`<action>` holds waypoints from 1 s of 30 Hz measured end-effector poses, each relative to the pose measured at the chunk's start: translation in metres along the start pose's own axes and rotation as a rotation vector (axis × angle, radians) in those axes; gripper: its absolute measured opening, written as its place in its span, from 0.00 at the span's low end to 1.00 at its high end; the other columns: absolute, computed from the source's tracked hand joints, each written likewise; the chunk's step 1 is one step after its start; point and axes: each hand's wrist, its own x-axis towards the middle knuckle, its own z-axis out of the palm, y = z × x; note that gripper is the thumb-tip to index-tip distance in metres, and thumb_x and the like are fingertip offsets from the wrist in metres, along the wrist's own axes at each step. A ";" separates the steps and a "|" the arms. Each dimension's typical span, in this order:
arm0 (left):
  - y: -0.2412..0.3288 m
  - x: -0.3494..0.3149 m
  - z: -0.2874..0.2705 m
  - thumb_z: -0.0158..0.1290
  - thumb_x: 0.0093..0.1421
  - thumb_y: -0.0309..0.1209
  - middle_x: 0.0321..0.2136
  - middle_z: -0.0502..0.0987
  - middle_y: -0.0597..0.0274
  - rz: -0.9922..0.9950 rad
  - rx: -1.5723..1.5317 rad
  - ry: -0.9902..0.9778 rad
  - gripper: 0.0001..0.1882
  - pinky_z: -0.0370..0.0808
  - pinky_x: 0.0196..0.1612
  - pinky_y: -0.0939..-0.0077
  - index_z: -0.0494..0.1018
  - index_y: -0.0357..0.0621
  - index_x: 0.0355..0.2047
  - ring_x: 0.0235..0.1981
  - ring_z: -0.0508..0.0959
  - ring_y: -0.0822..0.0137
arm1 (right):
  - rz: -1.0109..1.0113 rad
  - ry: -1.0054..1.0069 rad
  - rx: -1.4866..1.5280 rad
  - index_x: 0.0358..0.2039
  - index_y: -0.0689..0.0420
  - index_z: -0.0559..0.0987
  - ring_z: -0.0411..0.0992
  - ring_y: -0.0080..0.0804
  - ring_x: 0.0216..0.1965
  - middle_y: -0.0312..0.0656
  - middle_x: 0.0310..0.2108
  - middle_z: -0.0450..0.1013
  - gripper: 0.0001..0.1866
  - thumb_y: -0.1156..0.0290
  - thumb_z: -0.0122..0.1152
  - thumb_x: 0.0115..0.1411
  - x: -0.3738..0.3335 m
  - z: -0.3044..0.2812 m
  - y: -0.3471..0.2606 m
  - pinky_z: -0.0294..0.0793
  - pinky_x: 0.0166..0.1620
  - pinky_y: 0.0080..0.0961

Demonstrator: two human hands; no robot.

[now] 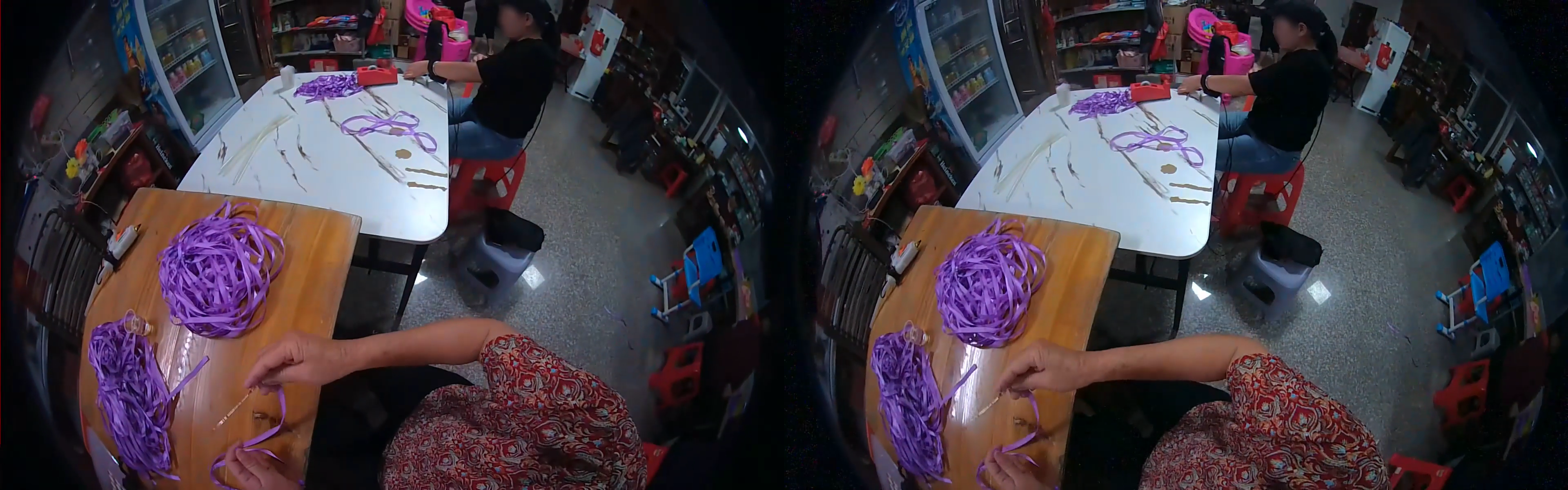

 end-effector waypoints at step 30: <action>0.101 0.071 0.071 0.51 0.63 0.30 0.16 0.64 0.73 0.450 -0.386 -0.356 0.09 0.55 0.20 0.88 0.73 0.35 0.36 0.17 0.61 0.82 | -0.125 0.364 -0.075 0.52 0.60 0.71 0.70 0.18 0.32 0.36 0.29 0.72 0.16 0.79 0.47 0.63 0.019 -0.034 -0.078 0.68 0.35 0.17</action>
